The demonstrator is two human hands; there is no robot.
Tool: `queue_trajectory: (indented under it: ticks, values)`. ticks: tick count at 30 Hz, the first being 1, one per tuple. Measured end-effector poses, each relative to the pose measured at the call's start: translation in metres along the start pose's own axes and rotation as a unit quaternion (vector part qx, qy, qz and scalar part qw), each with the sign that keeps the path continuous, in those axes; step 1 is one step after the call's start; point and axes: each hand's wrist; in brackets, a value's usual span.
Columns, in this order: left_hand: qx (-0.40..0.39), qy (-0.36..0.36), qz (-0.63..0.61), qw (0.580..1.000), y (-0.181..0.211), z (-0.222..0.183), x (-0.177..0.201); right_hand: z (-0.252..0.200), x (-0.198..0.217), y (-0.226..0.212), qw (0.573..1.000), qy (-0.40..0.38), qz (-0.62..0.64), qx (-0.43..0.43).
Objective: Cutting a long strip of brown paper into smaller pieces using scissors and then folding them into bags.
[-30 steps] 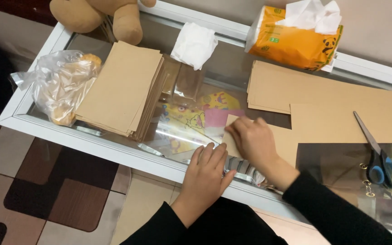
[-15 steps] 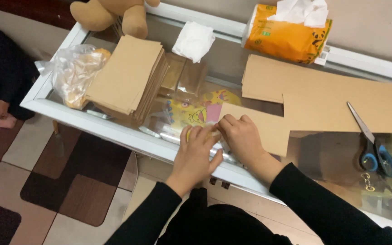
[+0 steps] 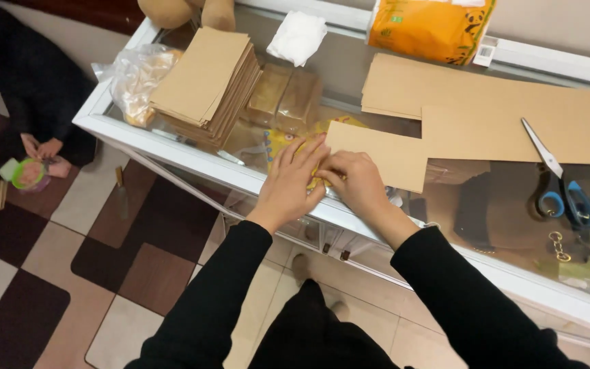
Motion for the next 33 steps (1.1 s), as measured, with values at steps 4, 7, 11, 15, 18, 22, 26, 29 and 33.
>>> queue_trajectory:
  ticks: [4, 7, 11, 15, 18, 22, 26, 29, 33]
  values:
    - [-0.018, -0.046, 0.066, 0.997, -0.004, -0.008, -0.013, -0.023, 0.025, 0.013, 0.981, 0.124, 0.065, -0.134]
    - [-0.016, -0.038, 0.069, 0.997, -0.010, -0.001, -0.014, -0.030, 0.067, 0.019, 0.966, 0.226, -0.099, -0.074]
    - [0.003, -0.051, 0.029, 0.998, -0.002, -0.002, -0.007, -0.048, 0.093, 0.019, 0.923, 0.180, -0.280, -0.196]
    - [0.017, -0.053, 0.028, 0.998, 0.005, 0.003, 0.004, -0.054, 0.078, 0.033, 0.912, 0.123, -0.339, -0.196]
    - [0.036, -0.104, 0.032, 0.993, 0.009, 0.004, 0.010, -0.058, 0.076, 0.040, 0.909, 0.094, -0.356, -0.194]
    - [0.000, -0.049, 0.035, 0.998, 0.003, -0.003, 0.000, -0.063, 0.078, 0.042, 0.917, 0.114, -0.358, -0.133]
    - [-0.002, -0.025, 0.019, 0.999, 0.004, 0.000, 0.003, -0.059, 0.082, 0.036, 0.936, 0.127, -0.300, -0.135]
    - [-0.014, 0.013, 0.023, 1.000, 0.002, -0.005, -0.004, -0.061, 0.080, 0.045, 0.940, 0.168, -0.284, -0.087]
    - [-0.015, 0.000, -0.029, 0.999, 0.008, 0.002, 0.012, -0.047, 0.082, 0.029, 0.951, 0.192, -0.175, -0.170]
Point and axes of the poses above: each hand's wrist, its own z-axis towards the middle knuckle, its own x-axis out of the back of the hand, y = z × x, and after that the axes turned 15 degrees about y, right-handed
